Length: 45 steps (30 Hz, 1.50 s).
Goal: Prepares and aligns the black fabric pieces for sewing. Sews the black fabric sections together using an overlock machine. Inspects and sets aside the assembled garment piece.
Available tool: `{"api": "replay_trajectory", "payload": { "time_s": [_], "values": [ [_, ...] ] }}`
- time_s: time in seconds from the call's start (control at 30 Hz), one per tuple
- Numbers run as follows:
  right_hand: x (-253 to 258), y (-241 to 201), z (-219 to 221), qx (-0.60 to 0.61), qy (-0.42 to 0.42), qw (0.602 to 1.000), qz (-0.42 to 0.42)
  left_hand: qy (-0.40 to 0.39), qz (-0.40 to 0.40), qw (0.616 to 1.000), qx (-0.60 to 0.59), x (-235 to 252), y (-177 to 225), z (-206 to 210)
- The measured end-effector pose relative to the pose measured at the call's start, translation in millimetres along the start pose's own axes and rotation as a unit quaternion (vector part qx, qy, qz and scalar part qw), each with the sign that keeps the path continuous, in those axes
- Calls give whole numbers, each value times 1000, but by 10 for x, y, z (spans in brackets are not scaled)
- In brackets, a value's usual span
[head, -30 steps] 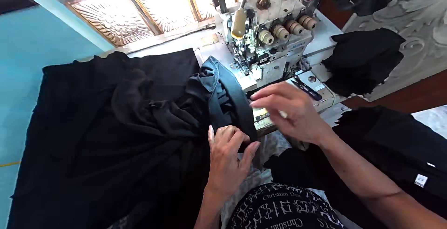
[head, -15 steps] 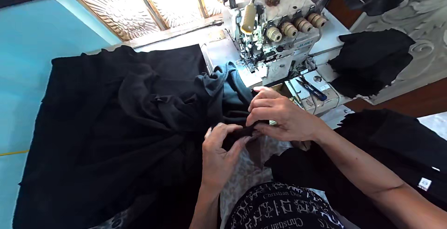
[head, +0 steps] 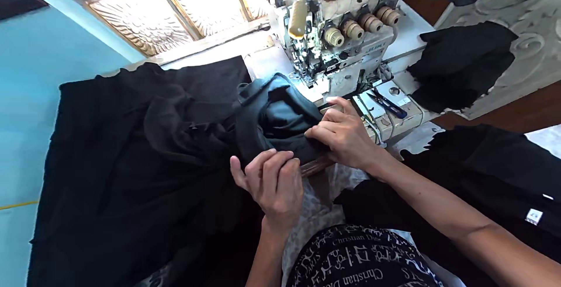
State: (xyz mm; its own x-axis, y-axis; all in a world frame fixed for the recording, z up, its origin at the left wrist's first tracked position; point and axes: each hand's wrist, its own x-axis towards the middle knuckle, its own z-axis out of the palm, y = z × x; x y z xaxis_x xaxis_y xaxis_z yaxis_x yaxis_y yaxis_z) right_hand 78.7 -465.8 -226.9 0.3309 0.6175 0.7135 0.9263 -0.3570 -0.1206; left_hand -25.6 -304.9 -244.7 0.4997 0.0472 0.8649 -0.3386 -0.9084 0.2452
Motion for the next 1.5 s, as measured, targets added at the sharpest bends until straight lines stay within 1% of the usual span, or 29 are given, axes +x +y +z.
{"api": "replay_trajectory", "payload": {
  "time_s": [0.1, 0.23, 0.33, 0.43, 0.57, 0.6, 0.7, 0.87, 0.97, 1.07, 1.13, 1.17, 1.23, 1.27, 1.3, 1.33, 1.4, 1.43, 1.5],
  "values": [
    [-3, 53, 32, -7, 30, 998, 48, 1, 58, 998, 2, -32, 9, 36],
    [45, 156, 91, -18, 102, 990, 97, 7, 94, 995, -7, -4, 43, 55],
    [44, 248, 135, -26, 126, 983, 128, 0, 92, 996, 6, 55, 63, 116],
    [13, 386, 148, -3, 153, 969, 195, -33, 80, 996, 18, 49, 73, 183],
    [-21, 551, 123, 96, 179, 929, 309, -47, 71, 996, 11, -43, 55, 200],
    [-24, 580, 107, 112, 181, 922, 322, -51, 68, 996, 14, -62, 41, 190],
    [-16, 589, 74, 104, 179, 930, 304, -54, 65, 996, 22, -86, 11, 174],
    [-50, 538, 19, 29, 154, 957, 244, -39, 62, 997, 6, -24, -9, 160],
    [-92, 515, 17, -33, 159, 966, 199, -27, 60, 998, 6, 33, -13, 160],
    [-129, 371, -76, -100, 95, 984, 110, -24, 60, 998, 14, 87, 1, 165],
    [-138, 238, -80, -113, 55, 991, 38, -65, 67, 996, 11, 133, -13, 130],
    [-155, 158, -81, -101, 30, 994, 15, -103, 74, 992, 7, 170, -23, 97],
    [-211, 10, -132, -19, -46, 999, 17, -182, 97, 978, -6, 267, -51, 22],
    [-233, -41, -190, 53, -89, 994, 30, -216, 111, 970, -17, 310, -86, -18],
    [-245, -72, -265, 139, -126, 981, 43, -247, 127, 960, -21, 359, -136, -64],
    [-248, -96, -348, 233, -151, 959, 55, -279, 144, 949, -20, 420, -201, -122],
    [-242, -129, -521, 412, -156, 896, 52, -353, 175, 919, -4, 585, -348, -274],
    [-236, -141, -613, 486, -151, 860, 34, -388, 185, 903, 14, 681, -412, -349],
    [-213, -169, -791, 590, -150, 794, -14, -436, 184, 879, 59, 843, -499, -469]
  ]
}}
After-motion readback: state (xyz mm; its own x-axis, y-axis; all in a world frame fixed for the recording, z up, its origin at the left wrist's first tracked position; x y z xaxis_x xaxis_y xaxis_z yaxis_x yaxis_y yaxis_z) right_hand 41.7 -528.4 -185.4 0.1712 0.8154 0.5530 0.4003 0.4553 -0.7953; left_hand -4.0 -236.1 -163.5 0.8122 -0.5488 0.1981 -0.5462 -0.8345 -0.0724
